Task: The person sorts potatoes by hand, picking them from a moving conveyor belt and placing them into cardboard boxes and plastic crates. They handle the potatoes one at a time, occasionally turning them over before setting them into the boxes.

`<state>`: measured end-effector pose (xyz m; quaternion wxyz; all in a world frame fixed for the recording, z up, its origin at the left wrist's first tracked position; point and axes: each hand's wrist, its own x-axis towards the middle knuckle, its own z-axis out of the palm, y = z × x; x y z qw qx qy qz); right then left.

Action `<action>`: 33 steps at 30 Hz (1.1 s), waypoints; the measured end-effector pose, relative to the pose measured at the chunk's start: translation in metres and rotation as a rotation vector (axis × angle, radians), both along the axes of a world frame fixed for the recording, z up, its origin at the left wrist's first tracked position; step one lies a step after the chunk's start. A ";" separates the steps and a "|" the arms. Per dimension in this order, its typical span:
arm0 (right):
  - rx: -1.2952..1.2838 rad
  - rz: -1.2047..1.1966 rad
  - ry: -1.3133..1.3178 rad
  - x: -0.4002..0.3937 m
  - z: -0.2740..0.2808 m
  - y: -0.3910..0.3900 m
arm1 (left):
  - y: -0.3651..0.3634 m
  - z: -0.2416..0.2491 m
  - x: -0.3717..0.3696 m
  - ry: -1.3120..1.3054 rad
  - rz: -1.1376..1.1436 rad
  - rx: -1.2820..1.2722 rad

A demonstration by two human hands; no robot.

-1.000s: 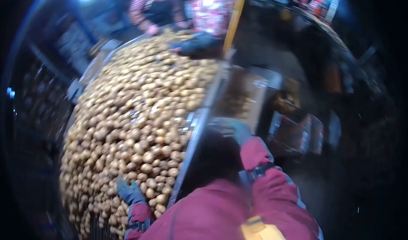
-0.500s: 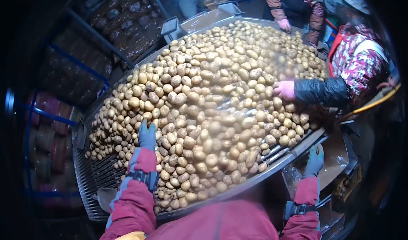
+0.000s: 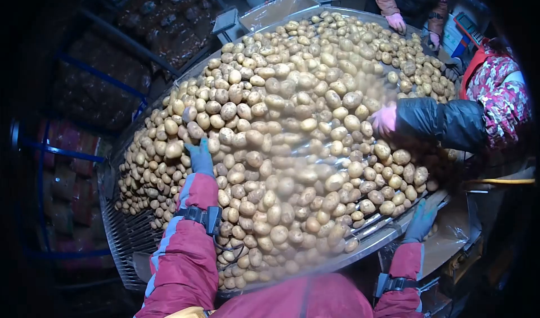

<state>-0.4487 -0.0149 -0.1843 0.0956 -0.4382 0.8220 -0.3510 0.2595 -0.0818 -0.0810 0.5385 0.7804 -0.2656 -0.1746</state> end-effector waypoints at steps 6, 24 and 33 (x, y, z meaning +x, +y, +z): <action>0.038 -0.078 0.135 0.031 0.005 -0.004 | -0.041 -0.011 -0.026 -0.021 -0.121 0.194; -0.006 -0.059 0.097 0.053 0.034 -0.008 | -0.119 0.023 -0.062 0.294 -0.559 0.180; 0.051 -0.072 0.152 0.049 0.025 -0.005 | -0.135 0.028 -0.161 -0.077 -0.884 0.123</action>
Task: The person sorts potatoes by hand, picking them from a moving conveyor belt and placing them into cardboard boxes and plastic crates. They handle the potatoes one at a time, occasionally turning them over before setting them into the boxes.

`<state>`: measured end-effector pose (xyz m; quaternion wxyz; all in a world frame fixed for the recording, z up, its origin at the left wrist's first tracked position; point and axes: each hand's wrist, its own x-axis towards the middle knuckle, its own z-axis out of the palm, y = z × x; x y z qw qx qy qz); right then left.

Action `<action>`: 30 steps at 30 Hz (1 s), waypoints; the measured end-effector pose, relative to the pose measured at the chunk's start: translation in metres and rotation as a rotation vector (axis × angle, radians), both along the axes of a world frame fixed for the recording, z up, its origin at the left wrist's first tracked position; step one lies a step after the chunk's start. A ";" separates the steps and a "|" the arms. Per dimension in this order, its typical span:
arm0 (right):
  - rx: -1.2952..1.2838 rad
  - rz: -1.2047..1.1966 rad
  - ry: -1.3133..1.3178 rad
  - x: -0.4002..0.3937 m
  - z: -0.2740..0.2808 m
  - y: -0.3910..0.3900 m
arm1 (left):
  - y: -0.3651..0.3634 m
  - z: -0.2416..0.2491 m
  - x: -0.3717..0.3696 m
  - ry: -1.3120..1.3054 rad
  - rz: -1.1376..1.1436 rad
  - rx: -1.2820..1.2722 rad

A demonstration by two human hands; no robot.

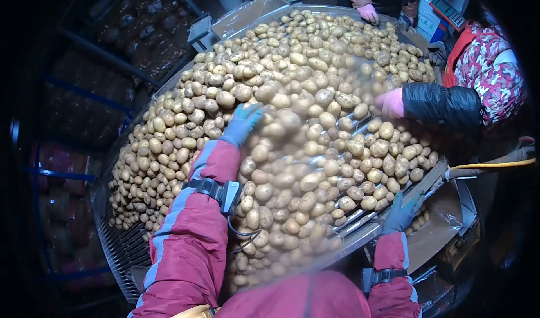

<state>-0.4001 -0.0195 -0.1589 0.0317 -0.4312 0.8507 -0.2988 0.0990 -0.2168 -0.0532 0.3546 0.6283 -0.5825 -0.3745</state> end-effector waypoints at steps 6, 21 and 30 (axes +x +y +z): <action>0.074 -0.006 -0.013 -0.004 0.002 0.000 | 0.064 0.029 -0.042 0.002 -0.312 0.256; 0.045 0.567 -0.940 0.135 0.137 -0.086 | 0.242 0.061 -0.041 -0.264 -0.164 -0.122; 0.146 1.018 -0.174 0.239 0.071 -0.242 | 0.322 0.079 -0.005 -0.225 0.215 0.011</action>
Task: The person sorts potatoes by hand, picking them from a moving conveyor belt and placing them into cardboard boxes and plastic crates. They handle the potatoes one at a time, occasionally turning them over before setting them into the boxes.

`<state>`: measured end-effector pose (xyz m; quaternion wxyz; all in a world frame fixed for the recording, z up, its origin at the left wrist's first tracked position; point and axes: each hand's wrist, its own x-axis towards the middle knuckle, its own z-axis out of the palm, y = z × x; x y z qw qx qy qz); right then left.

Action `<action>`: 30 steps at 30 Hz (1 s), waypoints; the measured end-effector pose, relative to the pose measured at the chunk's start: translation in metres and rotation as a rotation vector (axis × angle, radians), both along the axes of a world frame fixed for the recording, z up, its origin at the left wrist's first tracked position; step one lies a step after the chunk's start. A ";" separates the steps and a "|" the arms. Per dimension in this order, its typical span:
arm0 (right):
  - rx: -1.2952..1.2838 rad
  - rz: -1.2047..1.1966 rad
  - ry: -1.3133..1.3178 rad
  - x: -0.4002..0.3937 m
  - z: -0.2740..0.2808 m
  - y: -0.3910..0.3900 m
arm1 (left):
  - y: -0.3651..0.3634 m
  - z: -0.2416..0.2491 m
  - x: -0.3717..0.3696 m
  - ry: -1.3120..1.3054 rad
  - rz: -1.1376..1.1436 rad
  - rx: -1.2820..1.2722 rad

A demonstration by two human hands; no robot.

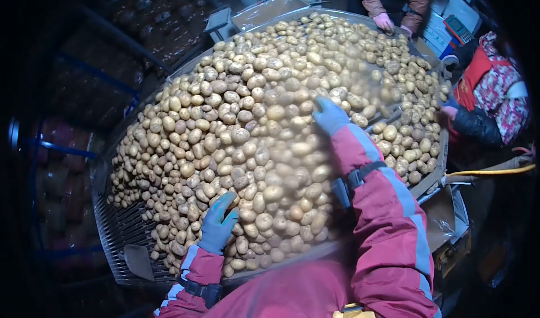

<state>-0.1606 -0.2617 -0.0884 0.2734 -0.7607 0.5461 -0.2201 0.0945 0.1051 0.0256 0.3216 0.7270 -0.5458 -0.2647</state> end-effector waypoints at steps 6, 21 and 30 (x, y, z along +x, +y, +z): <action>0.151 0.122 0.224 0.011 0.010 -0.015 | -0.009 0.005 0.005 0.003 0.092 0.075; 1.067 -0.321 -1.121 -0.125 0.018 0.078 | -0.192 -0.016 0.019 -0.084 -0.023 -0.055; 1.148 -0.359 -1.356 -0.117 0.026 0.164 | -0.316 -0.091 -0.030 -0.655 -0.150 -0.019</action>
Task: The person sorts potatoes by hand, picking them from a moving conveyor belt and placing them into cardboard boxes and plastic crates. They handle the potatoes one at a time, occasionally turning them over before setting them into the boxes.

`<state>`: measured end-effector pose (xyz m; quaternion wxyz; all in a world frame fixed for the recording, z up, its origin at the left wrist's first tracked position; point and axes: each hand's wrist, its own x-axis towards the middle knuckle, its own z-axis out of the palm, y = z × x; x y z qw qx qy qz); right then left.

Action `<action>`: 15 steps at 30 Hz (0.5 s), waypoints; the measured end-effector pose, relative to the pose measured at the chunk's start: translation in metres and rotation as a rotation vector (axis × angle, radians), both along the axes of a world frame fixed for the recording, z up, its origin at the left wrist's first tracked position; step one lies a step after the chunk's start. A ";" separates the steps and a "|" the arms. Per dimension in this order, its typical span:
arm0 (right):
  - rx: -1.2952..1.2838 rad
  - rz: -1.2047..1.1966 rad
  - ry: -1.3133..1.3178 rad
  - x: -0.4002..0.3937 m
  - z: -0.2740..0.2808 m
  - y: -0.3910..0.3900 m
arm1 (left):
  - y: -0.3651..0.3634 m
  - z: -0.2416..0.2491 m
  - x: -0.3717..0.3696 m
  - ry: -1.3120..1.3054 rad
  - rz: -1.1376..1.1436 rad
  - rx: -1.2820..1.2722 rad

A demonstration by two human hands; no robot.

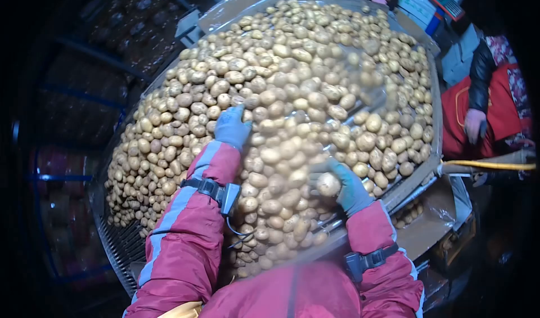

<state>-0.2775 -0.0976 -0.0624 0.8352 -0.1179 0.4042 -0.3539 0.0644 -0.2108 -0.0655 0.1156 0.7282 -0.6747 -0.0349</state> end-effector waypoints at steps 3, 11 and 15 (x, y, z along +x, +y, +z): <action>-0.097 0.051 0.102 0.003 0.039 0.016 | -0.002 0.020 -0.010 -0.054 0.030 0.160; -0.237 0.256 0.055 0.016 0.043 0.037 | 0.020 0.022 -0.008 0.034 0.087 0.355; -0.232 0.259 0.109 0.017 0.050 0.052 | 0.034 -0.008 0.028 0.552 0.108 0.251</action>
